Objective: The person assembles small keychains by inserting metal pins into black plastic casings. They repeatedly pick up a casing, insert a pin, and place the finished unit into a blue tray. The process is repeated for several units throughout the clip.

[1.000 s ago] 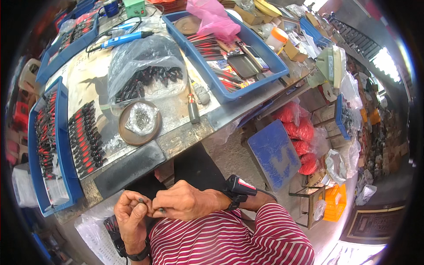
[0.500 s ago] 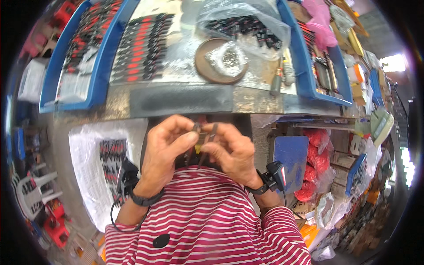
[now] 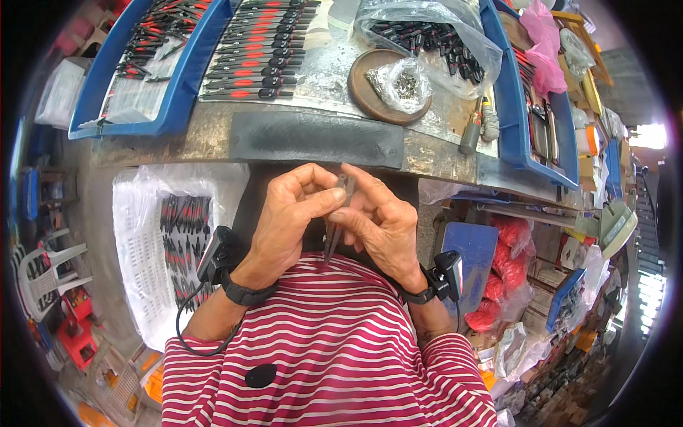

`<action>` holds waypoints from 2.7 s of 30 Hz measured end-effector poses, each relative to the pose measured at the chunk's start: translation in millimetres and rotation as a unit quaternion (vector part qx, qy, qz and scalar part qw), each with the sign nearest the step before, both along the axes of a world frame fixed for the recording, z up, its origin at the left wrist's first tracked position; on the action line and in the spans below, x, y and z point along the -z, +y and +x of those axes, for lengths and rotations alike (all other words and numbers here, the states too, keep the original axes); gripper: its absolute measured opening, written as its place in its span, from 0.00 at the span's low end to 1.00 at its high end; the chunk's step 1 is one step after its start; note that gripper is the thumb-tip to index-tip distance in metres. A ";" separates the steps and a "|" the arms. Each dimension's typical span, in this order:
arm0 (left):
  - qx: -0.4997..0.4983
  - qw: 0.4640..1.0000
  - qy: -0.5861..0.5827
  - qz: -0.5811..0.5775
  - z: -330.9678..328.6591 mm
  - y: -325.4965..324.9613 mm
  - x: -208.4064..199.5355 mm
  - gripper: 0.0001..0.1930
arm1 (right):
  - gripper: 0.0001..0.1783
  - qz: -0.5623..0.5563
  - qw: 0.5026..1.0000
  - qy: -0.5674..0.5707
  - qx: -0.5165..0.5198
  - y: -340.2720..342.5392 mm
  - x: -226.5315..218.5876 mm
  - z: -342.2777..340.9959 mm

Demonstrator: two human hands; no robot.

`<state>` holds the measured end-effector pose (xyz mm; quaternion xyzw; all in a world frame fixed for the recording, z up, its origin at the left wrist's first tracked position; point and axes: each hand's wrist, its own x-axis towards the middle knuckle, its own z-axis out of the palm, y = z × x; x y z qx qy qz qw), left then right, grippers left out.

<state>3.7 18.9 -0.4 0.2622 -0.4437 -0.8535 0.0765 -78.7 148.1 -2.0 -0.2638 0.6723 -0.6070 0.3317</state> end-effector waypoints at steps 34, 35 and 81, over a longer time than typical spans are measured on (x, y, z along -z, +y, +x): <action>0.007 0.999 -0.010 0.036 2.6 -3.8 15.3 0.04 | 0.29 0.029 0.997 -0.074 0.003 -7.9 12.0 3.0; 0.007 0.999 -0.005 0.037 2.7 -4.1 15.8 0.04 | 0.29 0.033 0.997 -0.071 0.004 -8.3 12.3 3.3; 0.198 0.978 0.032 0.057 -3.5 8.7 26.0 0.10 | 0.16 -0.249 0.902 -0.351 0.015 26.4 48.2 -29.3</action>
